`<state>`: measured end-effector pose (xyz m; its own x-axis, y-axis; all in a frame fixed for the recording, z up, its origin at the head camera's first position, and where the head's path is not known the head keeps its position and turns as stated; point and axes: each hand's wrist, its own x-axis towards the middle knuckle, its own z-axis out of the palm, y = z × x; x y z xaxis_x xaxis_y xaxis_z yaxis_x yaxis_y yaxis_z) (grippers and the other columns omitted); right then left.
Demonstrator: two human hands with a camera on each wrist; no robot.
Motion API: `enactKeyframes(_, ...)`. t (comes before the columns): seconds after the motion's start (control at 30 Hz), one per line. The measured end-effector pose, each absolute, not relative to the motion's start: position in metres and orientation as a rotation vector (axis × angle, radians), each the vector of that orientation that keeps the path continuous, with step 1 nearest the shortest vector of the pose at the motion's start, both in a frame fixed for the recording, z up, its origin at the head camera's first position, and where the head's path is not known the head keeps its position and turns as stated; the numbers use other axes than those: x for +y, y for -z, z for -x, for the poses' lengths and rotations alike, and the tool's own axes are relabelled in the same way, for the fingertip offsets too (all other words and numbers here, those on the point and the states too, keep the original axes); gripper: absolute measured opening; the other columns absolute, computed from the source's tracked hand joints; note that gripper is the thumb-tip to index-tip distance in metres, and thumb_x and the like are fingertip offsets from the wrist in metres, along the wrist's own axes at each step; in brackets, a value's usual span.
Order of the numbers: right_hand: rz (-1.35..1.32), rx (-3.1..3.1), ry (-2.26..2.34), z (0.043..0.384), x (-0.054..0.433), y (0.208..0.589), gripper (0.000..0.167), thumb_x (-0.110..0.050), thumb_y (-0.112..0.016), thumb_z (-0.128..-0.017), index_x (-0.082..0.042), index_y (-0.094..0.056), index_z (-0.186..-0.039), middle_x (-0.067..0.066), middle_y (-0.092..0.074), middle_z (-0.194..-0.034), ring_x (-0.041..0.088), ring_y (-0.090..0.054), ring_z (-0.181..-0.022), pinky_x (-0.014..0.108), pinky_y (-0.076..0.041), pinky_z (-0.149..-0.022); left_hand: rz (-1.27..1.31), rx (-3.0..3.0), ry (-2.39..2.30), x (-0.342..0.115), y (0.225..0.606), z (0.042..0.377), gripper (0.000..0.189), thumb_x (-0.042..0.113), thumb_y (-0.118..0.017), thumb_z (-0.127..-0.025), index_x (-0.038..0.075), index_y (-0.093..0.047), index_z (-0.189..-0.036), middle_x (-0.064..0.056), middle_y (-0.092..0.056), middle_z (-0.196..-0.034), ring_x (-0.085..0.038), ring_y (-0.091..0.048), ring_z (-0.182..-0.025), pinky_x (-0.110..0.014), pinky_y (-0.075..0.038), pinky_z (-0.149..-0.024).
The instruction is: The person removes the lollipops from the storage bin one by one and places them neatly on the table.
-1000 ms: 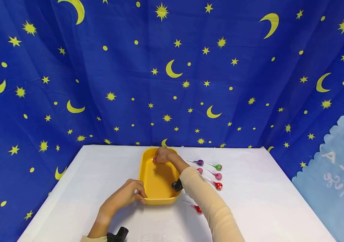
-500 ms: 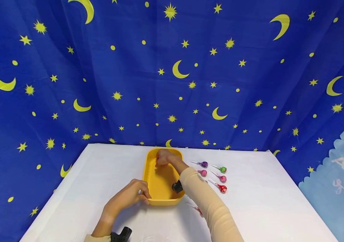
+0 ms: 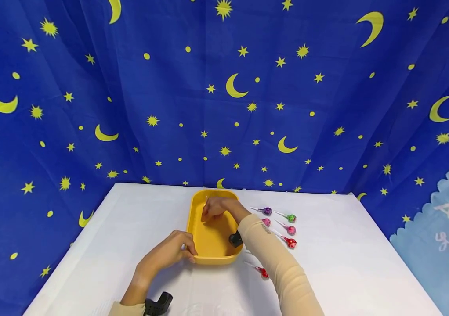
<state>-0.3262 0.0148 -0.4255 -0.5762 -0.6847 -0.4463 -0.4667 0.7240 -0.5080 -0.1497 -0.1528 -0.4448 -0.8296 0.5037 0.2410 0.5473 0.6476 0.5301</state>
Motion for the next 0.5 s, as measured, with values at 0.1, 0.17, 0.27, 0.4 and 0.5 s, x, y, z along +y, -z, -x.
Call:
enactKeyframes(0.1,0.893,2.219,0.469,0.328,0.019,0.424,0.018,-0.011,-0.069,-0.089,-0.004,-0.076,-0.104,-0.006,-0.064,-0.085,0.004,-0.051,-0.064,0.013,-0.046,-0.06,0.864,-2.801,0.914,-0.153,0.444,0.149,0.007,0.022,-0.082,-0.072,0.019,-0.076,-0.071,0.017,-0.061,-0.07,-0.003,-0.053,-0.076,-0.028,-0.047,-0.08)
enactKeyframes(0.17,0.884,2.237,0.457,0.329,0.022,0.422,0.015,-0.012,-0.07,-0.088,-0.002,-0.076,-0.098,-0.006,-0.062,-0.074,0.004,-0.049,-0.06,0.013,-0.043,-0.057,0.844,-2.809,0.908,-0.153,0.443,0.149,0.007,0.022,-0.082,-0.073,0.019,-0.076,-0.071,0.017,-0.061,-0.071,-0.005,-0.053,-0.077,-0.029,-0.047,-0.08)
enactKeyframes(0.27,0.82,2.351,0.383,0.331,0.025,0.42,0.014,-0.015,-0.073,-0.086,-0.001,-0.075,-0.087,-0.005,-0.057,-0.063,0.007,-0.049,-0.056,0.018,-0.045,-0.056,0.815,-2.821,0.905,-0.153,0.442,0.149,0.008,0.022,-0.082,-0.073,0.02,-0.075,-0.071,0.016,-0.061,-0.072,-0.006,-0.053,-0.079,-0.03,-0.047,-0.081)
enactKeyframes(0.4,0.732,2.542,0.258,0.333,0.027,0.422,0.013,-0.016,-0.069,-0.087,-0.005,-0.075,-0.092,-0.001,-0.061,-0.073,0.013,-0.055,-0.067,0.024,-0.051,-0.066,0.808,-2.828,0.904,-0.152,0.443,0.148,0.008,0.023,-0.082,-0.073,0.02,-0.075,-0.07,0.017,-0.061,-0.072,-0.006,-0.053,-0.079,-0.03,-0.046,-0.081)
enactKeyframes(0.5,0.71,2.655,0.269,0.334,0.026,0.426,0.023,-0.014,-0.067,-0.086,-0.006,-0.073,-0.108,0.003,-0.069,-0.101,0.018,-0.058,-0.089,0.029,-0.053,-0.082,0.817,-2.826,0.913,-0.151,0.443,0.148,0.008,0.023,-0.082,-0.072,0.02,-0.075,-0.07,0.017,-0.061,-0.071,-0.005,-0.053,-0.078,-0.03,-0.046,-0.081)
